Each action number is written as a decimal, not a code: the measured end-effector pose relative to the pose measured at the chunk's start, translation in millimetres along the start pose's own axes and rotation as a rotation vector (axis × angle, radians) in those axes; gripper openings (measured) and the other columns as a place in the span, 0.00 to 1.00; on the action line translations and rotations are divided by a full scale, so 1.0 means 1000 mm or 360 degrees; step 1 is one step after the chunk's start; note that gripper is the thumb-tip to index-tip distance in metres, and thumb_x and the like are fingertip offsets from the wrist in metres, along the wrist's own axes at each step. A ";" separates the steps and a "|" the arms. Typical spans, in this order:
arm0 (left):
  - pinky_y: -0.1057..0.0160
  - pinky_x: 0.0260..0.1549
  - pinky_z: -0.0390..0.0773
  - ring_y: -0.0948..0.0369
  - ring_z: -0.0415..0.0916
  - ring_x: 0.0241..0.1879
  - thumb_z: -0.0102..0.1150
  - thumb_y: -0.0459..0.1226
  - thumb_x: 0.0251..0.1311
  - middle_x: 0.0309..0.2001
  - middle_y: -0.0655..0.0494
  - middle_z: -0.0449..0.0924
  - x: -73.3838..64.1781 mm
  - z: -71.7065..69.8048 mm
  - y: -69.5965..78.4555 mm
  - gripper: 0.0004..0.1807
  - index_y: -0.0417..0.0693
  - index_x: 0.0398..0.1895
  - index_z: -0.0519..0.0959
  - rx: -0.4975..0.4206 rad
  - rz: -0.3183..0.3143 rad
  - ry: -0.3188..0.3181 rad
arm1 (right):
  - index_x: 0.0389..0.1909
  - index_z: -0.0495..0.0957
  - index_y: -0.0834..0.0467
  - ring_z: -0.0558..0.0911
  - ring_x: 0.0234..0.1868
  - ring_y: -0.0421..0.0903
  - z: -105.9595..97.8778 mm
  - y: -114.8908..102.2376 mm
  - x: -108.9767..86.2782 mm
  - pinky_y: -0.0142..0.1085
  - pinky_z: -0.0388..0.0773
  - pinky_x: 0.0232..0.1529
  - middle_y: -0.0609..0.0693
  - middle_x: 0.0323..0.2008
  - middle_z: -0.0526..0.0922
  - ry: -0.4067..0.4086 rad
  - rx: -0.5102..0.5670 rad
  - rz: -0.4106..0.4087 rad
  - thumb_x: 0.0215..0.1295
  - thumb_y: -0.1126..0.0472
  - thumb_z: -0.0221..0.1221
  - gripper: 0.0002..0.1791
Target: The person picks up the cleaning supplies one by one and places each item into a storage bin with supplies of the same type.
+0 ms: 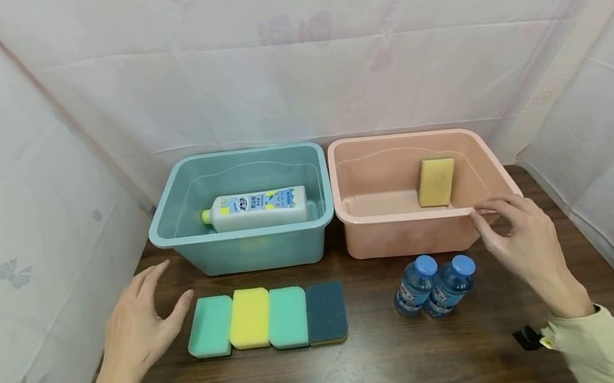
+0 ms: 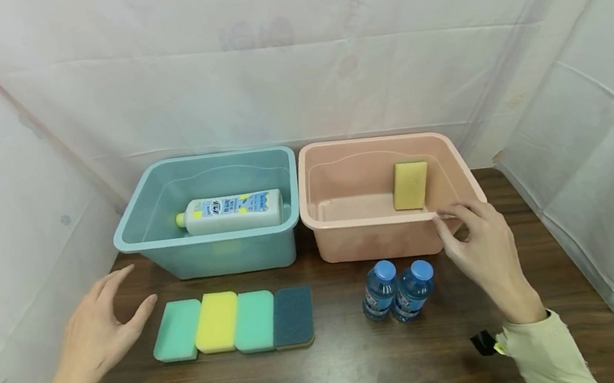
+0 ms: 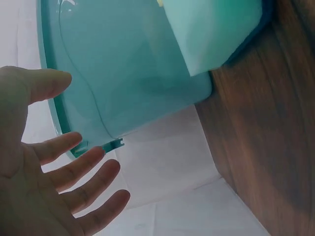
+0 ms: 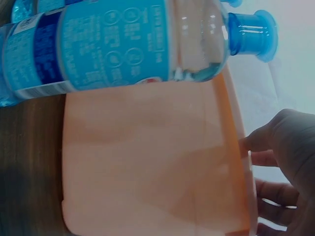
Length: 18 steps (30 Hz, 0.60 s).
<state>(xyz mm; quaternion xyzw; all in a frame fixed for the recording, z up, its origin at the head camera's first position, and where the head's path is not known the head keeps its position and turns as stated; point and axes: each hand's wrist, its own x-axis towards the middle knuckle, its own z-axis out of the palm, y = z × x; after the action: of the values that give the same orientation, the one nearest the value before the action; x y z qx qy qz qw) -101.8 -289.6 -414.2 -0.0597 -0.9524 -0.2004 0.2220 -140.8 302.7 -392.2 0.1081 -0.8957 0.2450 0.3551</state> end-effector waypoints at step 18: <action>0.28 0.48 0.76 0.32 0.74 0.62 0.72 0.46 0.64 0.68 0.34 0.75 -0.011 0.011 -0.002 0.34 0.42 0.70 0.76 -0.0021 -0.0031 -0.0220 | 0.43 0.90 0.64 0.83 0.48 0.64 0.002 -0.007 -0.001 0.54 0.69 0.42 0.64 0.43 0.88 -0.0011 0.0010 0.0144 0.63 0.65 0.71 0.09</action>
<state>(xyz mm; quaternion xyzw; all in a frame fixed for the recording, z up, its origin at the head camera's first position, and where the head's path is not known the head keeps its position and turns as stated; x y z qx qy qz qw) -96.9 -286.8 -428.8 -0.0657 -0.9646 -0.2041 0.1533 -138.5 296.1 -391.8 0.0695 -0.9000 0.2631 0.3404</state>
